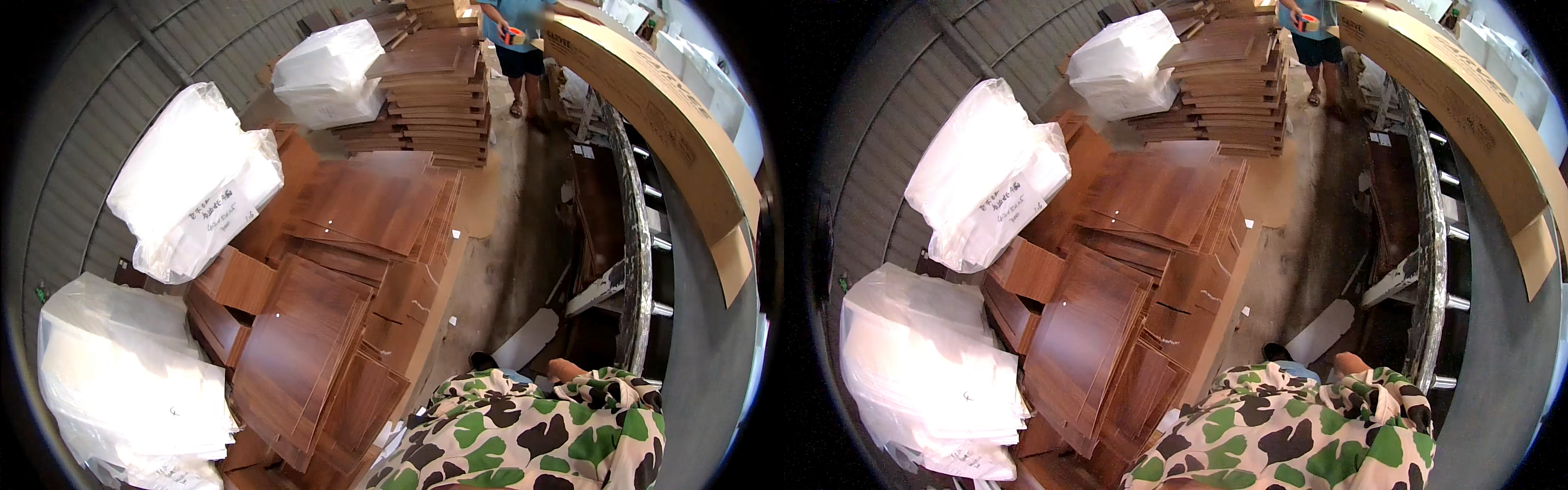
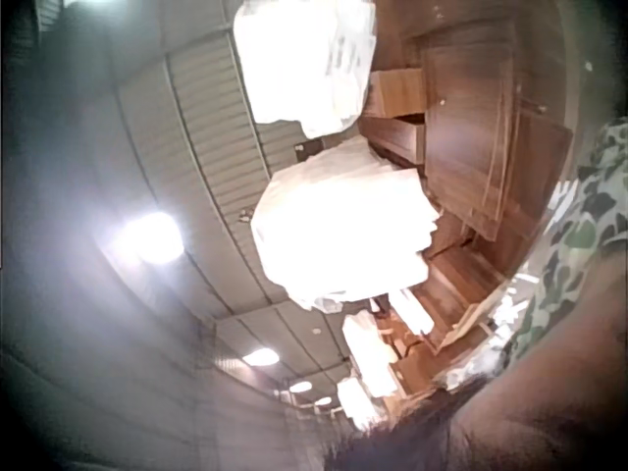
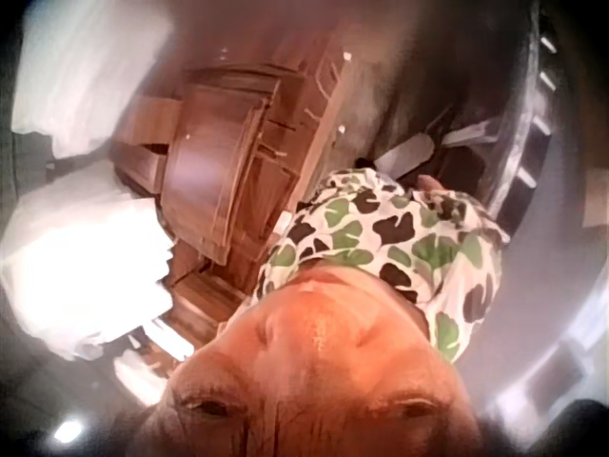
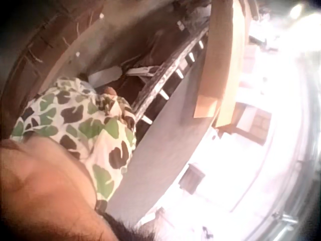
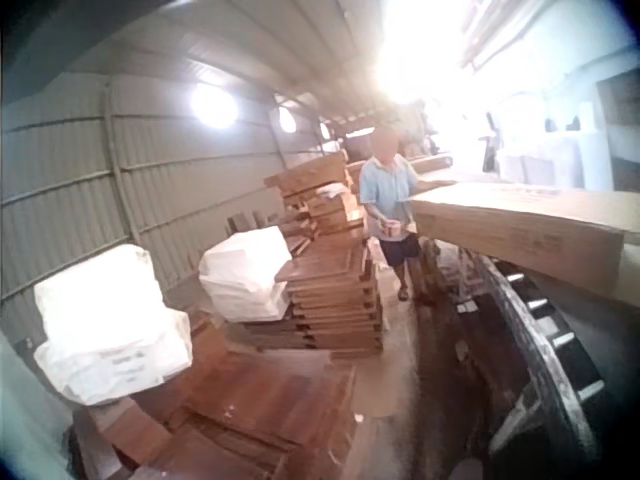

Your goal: The person picks up wooden panels from a stack, places them into a cardboard box, and adds white protective sheets between layers. The person repeats this process, stacking multiple panels and sheets inside the box.

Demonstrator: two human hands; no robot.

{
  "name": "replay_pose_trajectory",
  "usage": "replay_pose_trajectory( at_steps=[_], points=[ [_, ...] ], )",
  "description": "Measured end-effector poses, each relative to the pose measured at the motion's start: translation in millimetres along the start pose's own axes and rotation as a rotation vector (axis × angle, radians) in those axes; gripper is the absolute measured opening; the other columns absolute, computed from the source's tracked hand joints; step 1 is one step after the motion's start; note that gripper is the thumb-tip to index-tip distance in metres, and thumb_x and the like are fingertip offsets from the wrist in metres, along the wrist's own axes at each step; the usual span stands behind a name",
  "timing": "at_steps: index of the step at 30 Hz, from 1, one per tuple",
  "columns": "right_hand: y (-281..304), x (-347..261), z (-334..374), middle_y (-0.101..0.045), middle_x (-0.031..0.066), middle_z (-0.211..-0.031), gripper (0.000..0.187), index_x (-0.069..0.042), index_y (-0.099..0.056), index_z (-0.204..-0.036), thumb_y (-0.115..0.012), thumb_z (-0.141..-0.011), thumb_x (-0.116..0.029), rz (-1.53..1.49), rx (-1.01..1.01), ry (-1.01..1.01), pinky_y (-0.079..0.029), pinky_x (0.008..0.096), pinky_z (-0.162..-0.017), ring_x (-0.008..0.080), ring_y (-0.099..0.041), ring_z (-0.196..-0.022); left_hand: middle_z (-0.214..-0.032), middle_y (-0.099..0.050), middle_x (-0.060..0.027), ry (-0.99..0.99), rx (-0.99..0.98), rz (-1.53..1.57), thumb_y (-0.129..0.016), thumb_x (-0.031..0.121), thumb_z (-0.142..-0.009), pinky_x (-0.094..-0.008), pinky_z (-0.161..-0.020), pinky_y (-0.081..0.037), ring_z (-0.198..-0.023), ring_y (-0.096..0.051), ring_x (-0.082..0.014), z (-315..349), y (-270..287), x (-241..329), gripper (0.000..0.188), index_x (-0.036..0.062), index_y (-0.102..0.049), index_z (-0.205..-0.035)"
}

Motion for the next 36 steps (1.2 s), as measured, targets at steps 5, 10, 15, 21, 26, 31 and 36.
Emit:
replay_pose_trajectory(
  at_steps=[5, 10, 15, 21, 26, 31, 36],
  points=[
    [58, -71, -71, -0.067, 0.0167, -0.085, 0.021, -0.008, -0.070, -0.084, -0.061, -0.072, -0.022, 0.113, 0.171, 0.075, -0.052, 0.0414, -0.072, 0.0327, -0.065, -0.082, -0.071, -0.054, -0.0084, 0.006, -0.011, -0.026, -0.058, 0.034, -0.084, -0.0355, -0.052, -0.046, -0.053, -0.055, -0.0217, -1, -6, 0, 0.027, 0.0089, -0.053, -0.074],
    [168, -121, -42, -0.065, 0.0186, -0.081, 0.028, -0.007, -0.069, -0.083, -0.059, -0.072, -0.031, -0.343, 0.439, 0.162, -0.051, 0.0418, -0.075, 0.0359, -0.063, -0.081, -0.073, -0.054, -0.0089, 0.016, -0.013, -0.009, -0.058, 0.034, -0.083, -0.0357, -0.053, -0.046, -0.055, -0.055, -0.0221, 1, -9, -6, 0.027, 0.0088, -0.052, -0.076],
    [147, -110, -48, -0.067, 0.0165, -0.086, 0.024, -0.005, -0.069, -0.081, -0.059, -0.072, -0.025, -0.001, 0.299, 0.109, -0.052, 0.0411, -0.075, 0.0343, -0.064, -0.083, -0.075, -0.053, -0.0093, 0.025, -0.012, 0.025, -0.059, 0.033, -0.083, -0.0359, -0.053, -0.046, -0.056, -0.056, -0.0226, 5, -12, -10, 0.026, 0.0086, -0.051, -0.078],
    [85, -64, -31, -0.067, 0.0166, -0.093, 0.031, -0.003, -0.069, -0.089, -0.056, -0.074, -0.027, 0.117, 0.021, -0.081, -0.051, 0.0414, -0.079, 0.0340, -0.064, -0.089, -0.077, -0.052, -0.0099, 0.055, 0.003, 0.051, -0.059, 0.033, -0.082, -0.0362, -0.054, -0.046, -0.057, -0.056, -0.0231, 16, -8, -34, 0.026, 0.0084, -0.050, -0.080],
    [82, -47, -49, -0.067, 0.0173, -0.093, 0.031, -0.003, -0.069, -0.089, -0.055, -0.074, -0.025, 0.155, 0.093, -0.030, -0.051, 0.0415, -0.080, 0.0335, -0.064, -0.090, -0.079, -0.052, -0.0103, 0.036, -0.038, 0.021, -0.059, 0.033, -0.082, -0.0364, -0.055, -0.046, -0.058, -0.056, -0.0235, 15, -15, -32, 0.027, 0.0082, -0.049, -0.082],
    [138, -121, -36, -0.066, 0.0182, -0.091, 0.030, -0.003, -0.069, -0.086, -0.053, -0.074, -0.025, 0.089, 0.191, 0.047, -0.051, 0.0411, -0.079, 0.0333, -0.064, -0.089, -0.080, -0.051, -0.0108, 0.051, -0.036, 0.019, -0.059, 0.032, -0.081, -0.0366, -0.055, -0.046, -0.059, -0.056, -0.0240, 21, -13, -49, 0.027, 0.0081, -0.048, -0.084],
    [121, -148, -67, -0.067, 0.0168, -0.090, 0.032, -0.005, -0.070, -0.084, -0.053, -0.075, -0.031, 0.210, 0.226, 0.205, -0.051, 0.0406, -0.078, 0.0320, -0.064, -0.088, -0.082, -0.051, -0.0113, 0.047, -0.049, 0.013, -0.059, 0.032, -0.081, -0.0368, -0.056, -0.046, -0.061, -0.056, -0.0244, 19, -15, -52, 0.028, 0.0079, -0.047, -0.085]
  ],
)
Point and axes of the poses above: each hand's wrist, its own z-axis away from the middle knuckle, its own y-axis out of the back of the hand, x = y × z, the point moved 10 cm from there along -z, towards the middle knuckle
